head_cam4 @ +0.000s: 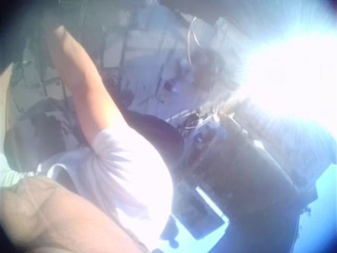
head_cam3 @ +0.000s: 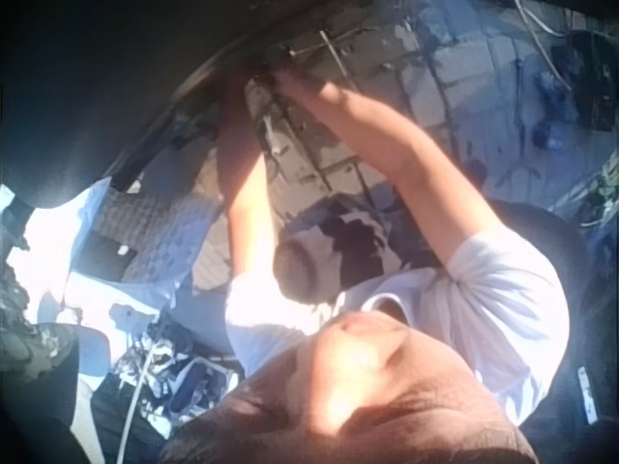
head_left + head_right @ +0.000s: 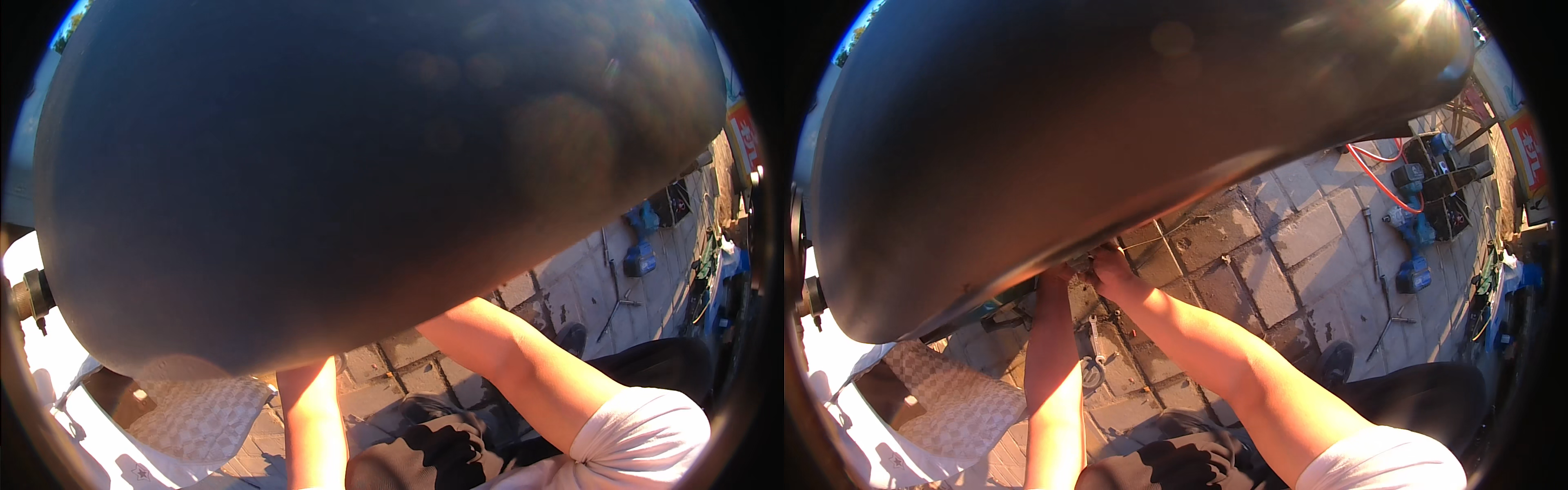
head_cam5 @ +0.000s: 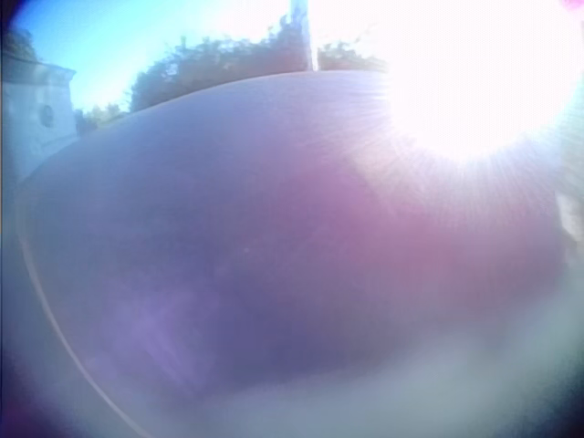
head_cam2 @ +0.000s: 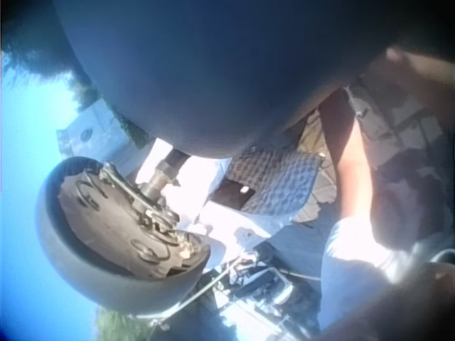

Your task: The person works on the rear wheel of a scooter, using pliers and a screwdriver to adjust brake cables and components. They then use a power impact wrench to tighten the axle nut and continue adjusting parts under the seat.

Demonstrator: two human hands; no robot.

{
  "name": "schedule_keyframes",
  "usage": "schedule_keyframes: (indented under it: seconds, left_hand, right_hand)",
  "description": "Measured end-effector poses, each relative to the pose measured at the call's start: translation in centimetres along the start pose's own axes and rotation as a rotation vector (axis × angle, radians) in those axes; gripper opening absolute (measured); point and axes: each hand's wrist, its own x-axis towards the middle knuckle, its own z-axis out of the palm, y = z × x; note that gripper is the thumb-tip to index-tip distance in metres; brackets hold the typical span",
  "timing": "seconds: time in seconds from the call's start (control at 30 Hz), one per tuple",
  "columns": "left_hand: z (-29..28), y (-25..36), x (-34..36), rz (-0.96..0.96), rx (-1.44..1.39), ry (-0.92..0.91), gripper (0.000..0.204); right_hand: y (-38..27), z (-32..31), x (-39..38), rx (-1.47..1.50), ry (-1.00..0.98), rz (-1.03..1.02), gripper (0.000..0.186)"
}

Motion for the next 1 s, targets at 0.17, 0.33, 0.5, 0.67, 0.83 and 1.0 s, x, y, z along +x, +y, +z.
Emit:
schedule_keyframes:
  seconds: [0.17,0.33,0.5,0.67,0.83,1.0]
  left_hand:
    - [2.6,0.1,-0.3,0.060,-0.006,-0.049,0.033]
    - [6.6,-0.8,-3.9,0.149,-0.059,-0.005,0.033]
    - [12.4,-3.7,-13.7,0.054,-0.049,0.268,0.027]
    - [18.2,-8.3,-19.3,-0.160,0.084,0.431,0.018]
    - [21.6,-9.1,-18.3,-0.419,0.102,0.624,0.029]
    - [23.9,-6.1,-18.5,-0.417,-0.297,0.176,0.043]
  right_hand:
    - [-0.8,0.9,-0.6,0.189,0.003,0.091,0.015]
    - [-3.6,-1.1,-4.7,-0.088,0.154,0.220,0.019]
    - [-7.8,-5.5,-12.9,-0.680,0.334,0.143,0.020]
    - [-10.9,-5.1,-17.7,-0.936,0.412,-0.070,0.032]
    - [-9.6,-0.6,-19.0,-1.403,0.243,-0.623,0.040]
    - [-12.3,-4.4,-17.7,-2.023,-0.478,-0.651,0.037]
